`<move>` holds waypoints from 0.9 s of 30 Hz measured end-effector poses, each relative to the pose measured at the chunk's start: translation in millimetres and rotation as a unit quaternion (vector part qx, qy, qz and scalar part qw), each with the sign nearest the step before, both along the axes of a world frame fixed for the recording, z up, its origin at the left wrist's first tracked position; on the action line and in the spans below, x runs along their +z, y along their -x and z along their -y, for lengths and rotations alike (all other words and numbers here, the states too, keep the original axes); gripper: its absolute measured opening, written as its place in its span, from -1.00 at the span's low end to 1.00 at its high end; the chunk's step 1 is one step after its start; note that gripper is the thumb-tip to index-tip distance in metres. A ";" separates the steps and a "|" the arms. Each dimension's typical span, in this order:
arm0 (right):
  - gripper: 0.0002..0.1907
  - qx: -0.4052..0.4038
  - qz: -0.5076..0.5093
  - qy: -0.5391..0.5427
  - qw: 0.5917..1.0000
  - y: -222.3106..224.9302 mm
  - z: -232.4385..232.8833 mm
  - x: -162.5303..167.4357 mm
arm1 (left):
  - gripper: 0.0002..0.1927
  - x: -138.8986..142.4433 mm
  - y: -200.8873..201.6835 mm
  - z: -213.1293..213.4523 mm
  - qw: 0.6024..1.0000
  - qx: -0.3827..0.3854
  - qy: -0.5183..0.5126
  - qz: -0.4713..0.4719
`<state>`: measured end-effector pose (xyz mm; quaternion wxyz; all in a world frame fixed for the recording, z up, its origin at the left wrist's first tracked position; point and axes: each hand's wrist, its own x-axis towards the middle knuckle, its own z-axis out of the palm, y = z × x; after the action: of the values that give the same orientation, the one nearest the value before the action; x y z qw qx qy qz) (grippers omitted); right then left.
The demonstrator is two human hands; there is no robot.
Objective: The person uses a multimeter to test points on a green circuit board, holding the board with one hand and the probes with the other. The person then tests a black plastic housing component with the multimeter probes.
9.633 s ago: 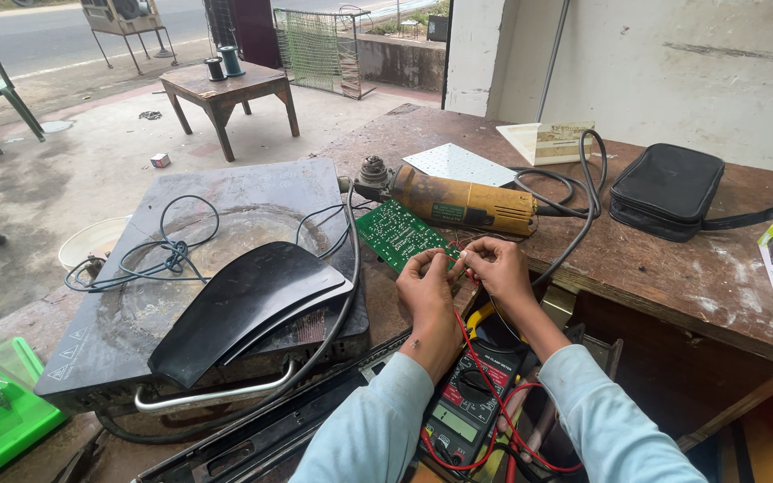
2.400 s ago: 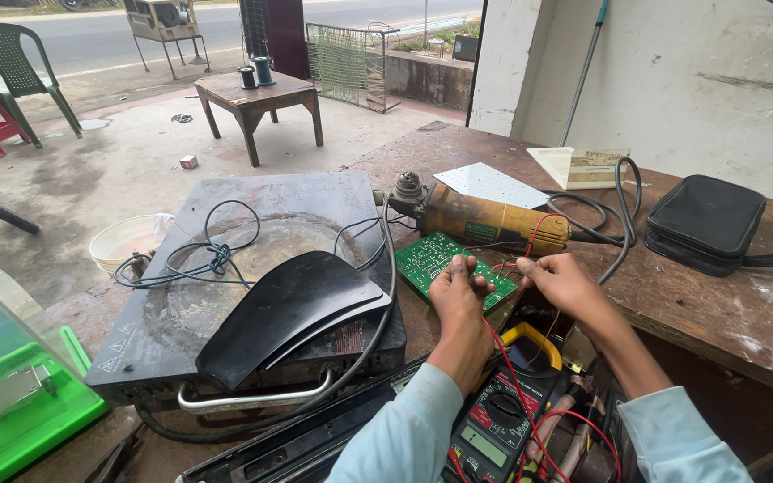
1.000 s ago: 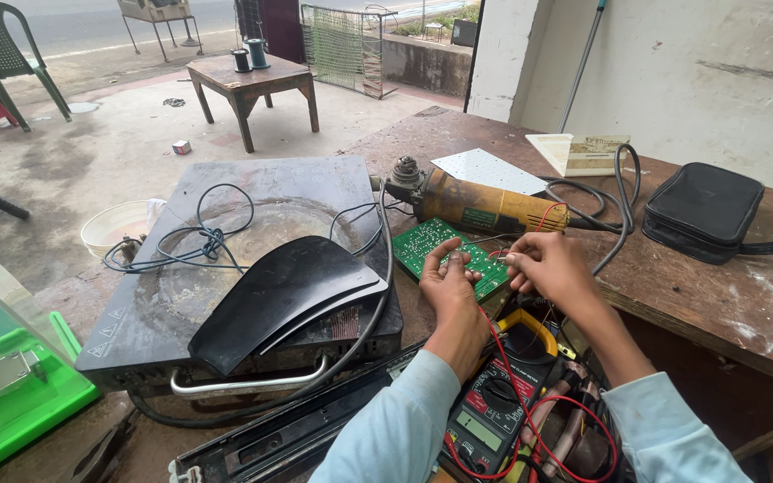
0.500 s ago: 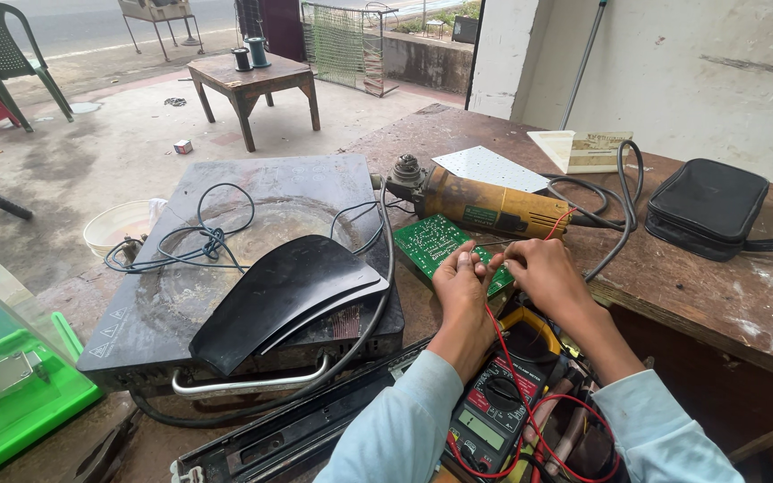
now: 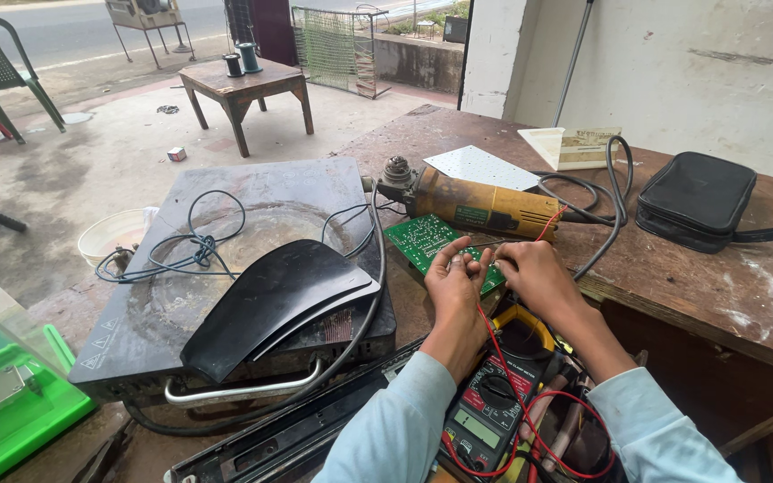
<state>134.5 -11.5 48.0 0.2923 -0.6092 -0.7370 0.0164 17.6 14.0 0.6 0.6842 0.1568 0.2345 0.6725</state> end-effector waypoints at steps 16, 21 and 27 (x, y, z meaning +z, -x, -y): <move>-0.79 0.013 -0.007 -0.039 0.999 0.9 -2.5 -8.9 | -0.72 -14.7 -1.3 -5.6 0.999 -0.019 -0.029 -0.020; -0.80 0.001 -0.012 -0.029 0.999 2.6 -1.3 -9.5 | -0.71 -11.5 2.6 -4.4 0.999 -0.003 -0.023 -0.028; -0.81 0.006 -0.014 -0.037 0.999 4.4 0.9 -8.7 | -0.70 -10.9 3.3 -5.0 1.000 0.005 -0.006 -0.023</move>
<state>130.1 -12.4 39.3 0.3250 -0.5935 -0.7363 -0.0001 14.3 18.9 -10.3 0.6741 0.1752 0.2468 0.6738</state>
